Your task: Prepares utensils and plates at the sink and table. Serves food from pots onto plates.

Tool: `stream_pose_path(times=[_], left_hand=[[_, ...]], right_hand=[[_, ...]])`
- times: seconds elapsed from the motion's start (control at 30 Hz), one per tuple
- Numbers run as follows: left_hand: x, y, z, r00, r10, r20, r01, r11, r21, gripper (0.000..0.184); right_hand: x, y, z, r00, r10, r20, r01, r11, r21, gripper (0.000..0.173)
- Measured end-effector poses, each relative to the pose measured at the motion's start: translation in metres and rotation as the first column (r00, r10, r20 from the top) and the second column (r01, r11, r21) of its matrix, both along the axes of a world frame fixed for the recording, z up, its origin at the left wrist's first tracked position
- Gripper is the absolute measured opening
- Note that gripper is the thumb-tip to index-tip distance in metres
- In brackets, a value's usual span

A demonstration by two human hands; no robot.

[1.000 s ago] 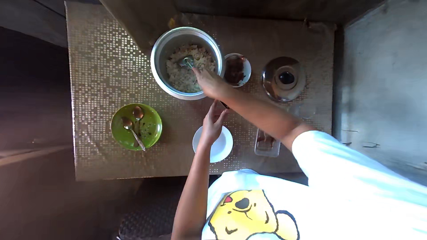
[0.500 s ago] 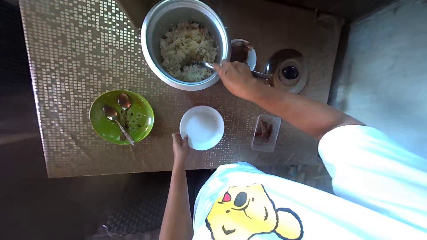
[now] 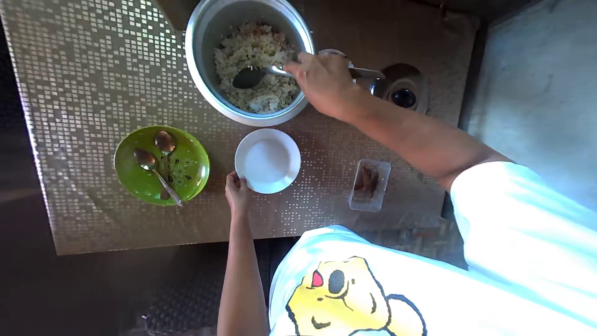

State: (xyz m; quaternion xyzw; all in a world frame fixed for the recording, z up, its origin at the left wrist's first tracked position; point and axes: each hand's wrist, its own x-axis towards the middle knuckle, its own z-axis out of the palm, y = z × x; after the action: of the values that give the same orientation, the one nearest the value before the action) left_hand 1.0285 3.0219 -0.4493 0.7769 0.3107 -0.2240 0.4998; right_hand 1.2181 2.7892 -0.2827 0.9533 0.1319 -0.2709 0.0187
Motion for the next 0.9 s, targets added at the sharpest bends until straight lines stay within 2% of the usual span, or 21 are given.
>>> stream_pose_path(times=[0.2, 0.37, 0.43, 0.5, 0.57, 0.67, 0.8, 0.9], left_hand=[[-0.01, 0.008, 0.023, 0.996, 0.059, 0.074, -0.04, 0.971, -0.237, 0.044], [-0.034, 0.022, 0.057, 0.974, 0.194, 0.117, -0.152, 0.943, -0.297, 0.055], [-0.043, 0.03, 0.072, 0.957, 0.252, 0.142, -0.195, 0.925, -0.326, 0.06], [-0.051, 0.037, 0.085, 0.937, 0.315, 0.15, -0.247, 0.903, -0.35, 0.062], [-0.057, 0.041, 0.097, 0.907, 0.385, 0.167, -0.311, 0.884, -0.348, 0.059], [-0.058, 0.045, 0.115, 0.869, 0.448, 0.209, -0.364, 0.865, -0.345, 0.059], [-0.051, 0.046, 0.134, 0.834, 0.492, 0.249, -0.389, 0.845, -0.368, 0.058], [-0.038, 0.042, 0.145, 0.819, 0.513, 0.256, -0.396, 0.829, -0.394, 0.059]], right_hand=[[0.017, -0.01, -0.021, 0.972, 0.031, -0.231, -0.027, 0.999, 0.017, 0.035], [0.061, -0.024, -0.029, 0.927, 0.073, -0.367, -0.039, 0.994, 0.099, 0.032], [0.072, -0.031, -0.032, 0.909, 0.125, -0.397, -0.059, 0.983, 0.174, 0.03], [0.076, -0.035, -0.032, 0.888, 0.131, -0.44, -0.054, 0.982, 0.183, 0.031], [0.077, -0.037, -0.034, 0.866, 0.077, -0.494, -0.002, 0.989, 0.15, 0.032], [0.078, -0.042, -0.039, 0.8, -0.091, -0.594, 0.184, 0.978, 0.098, 0.032], [0.075, -0.057, -0.043, 0.765, -0.168, -0.621, 0.347, 0.921, 0.178, 0.032], [0.069, -0.067, -0.035, 0.788, -0.168, -0.592, 0.377, 0.892, 0.248, 0.034]])
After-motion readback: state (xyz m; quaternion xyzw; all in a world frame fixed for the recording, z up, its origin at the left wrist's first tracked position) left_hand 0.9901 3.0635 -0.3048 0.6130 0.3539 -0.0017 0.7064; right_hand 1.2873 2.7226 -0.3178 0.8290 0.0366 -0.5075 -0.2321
